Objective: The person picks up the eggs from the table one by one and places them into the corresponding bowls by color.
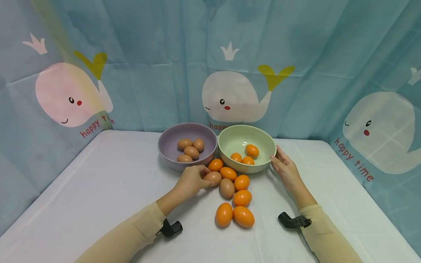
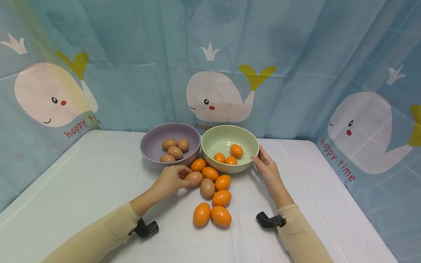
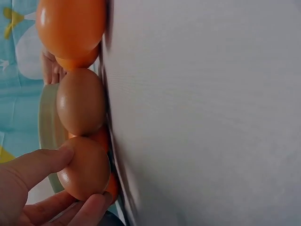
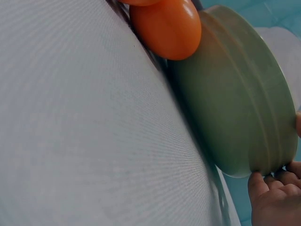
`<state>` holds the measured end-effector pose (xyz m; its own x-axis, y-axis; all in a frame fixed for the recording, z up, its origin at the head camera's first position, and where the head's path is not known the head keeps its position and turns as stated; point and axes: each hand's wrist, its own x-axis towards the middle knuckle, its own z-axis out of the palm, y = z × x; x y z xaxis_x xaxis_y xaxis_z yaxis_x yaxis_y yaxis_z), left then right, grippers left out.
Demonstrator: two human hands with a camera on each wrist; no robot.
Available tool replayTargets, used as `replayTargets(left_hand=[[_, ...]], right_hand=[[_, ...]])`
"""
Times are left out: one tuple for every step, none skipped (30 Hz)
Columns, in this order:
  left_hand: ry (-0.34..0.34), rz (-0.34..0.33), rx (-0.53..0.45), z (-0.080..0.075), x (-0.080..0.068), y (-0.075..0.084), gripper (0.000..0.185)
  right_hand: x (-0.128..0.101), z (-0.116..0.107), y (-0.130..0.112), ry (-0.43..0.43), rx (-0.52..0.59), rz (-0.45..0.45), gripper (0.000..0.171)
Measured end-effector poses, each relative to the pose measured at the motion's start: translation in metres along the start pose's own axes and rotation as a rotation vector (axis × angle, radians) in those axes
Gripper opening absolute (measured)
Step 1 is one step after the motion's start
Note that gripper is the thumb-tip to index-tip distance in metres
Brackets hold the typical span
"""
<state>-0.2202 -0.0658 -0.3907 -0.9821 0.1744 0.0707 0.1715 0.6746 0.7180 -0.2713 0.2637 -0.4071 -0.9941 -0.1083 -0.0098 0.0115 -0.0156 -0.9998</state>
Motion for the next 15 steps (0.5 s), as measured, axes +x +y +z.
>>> replayTargets(left_hand=[[0.002, -0.002, -0.005, -0.001, -0.001, 0.001, 0.029], [0.005, -0.004, -0.010, -0.003, -0.001, 0.002, 0.030], [0.010, -0.002, -0.015, -0.004, -0.002, 0.004, 0.030], [0.015, 0.000, -0.024, -0.006, -0.003, 0.005, 0.030], [0.020, 0.002, -0.032, -0.008, -0.004, 0.007, 0.030], [0.026, 0.004, -0.040, -0.010, -0.004, 0.009, 0.030], [0.028, 0.009, -0.053, -0.012, -0.004, 0.009, 0.030], [0.030, 0.008, -0.065, -0.015, -0.005, 0.010, 0.030], [0.032, 0.011, -0.074, -0.018, -0.005, 0.012, 0.030], [0.032, 0.010, -0.084, -0.021, -0.005, 0.013, 0.031], [0.030, 0.011, -0.091, -0.024, -0.006, 0.014, 0.031], [0.030, 0.013, -0.098, -0.028, -0.005, 0.015, 0.032], [0.027, 0.016, -0.101, -0.031, -0.006, 0.015, 0.033], [0.026, 0.013, -0.103, -0.035, -0.006, 0.017, 0.035], [0.024, 0.015, -0.105, -0.039, -0.006, 0.018, 0.035]], right_hand=[[0.000, 0.000, 0.000, 0.000, 0.000, 0.001, 0.073], [0.000, 0.000, 0.000, 0.001, 0.000, 0.002, 0.074], [0.000, 0.000, 0.000, 0.001, -0.001, 0.003, 0.074], [0.000, 0.000, 0.000, 0.000, -0.002, 0.002, 0.075], [0.000, 0.000, 0.000, -0.001, -0.002, 0.001, 0.074], [0.000, 0.000, 0.000, -0.002, -0.001, 0.000, 0.074], [-0.001, 0.000, 0.000, -0.001, -0.001, -0.001, 0.074], [-0.001, 0.000, 0.000, -0.001, -0.001, -0.001, 0.074], [-0.001, 0.000, 0.000, -0.001, 0.000, -0.001, 0.074], [-0.001, 0.000, 0.000, -0.001, -0.001, -0.001, 0.074], [-0.001, 0.000, 0.000, 0.000, 0.000, 0.000, 0.074], [0.000, 0.000, 0.000, 0.001, 0.000, 0.001, 0.074], [0.000, 0.000, 0.000, 0.002, 0.000, 0.003, 0.075], [0.000, 0.000, 0.000, 0.002, 0.000, 0.002, 0.075], [0.000, 0.000, 0.000, 0.002, 0.001, 0.002, 0.075]])
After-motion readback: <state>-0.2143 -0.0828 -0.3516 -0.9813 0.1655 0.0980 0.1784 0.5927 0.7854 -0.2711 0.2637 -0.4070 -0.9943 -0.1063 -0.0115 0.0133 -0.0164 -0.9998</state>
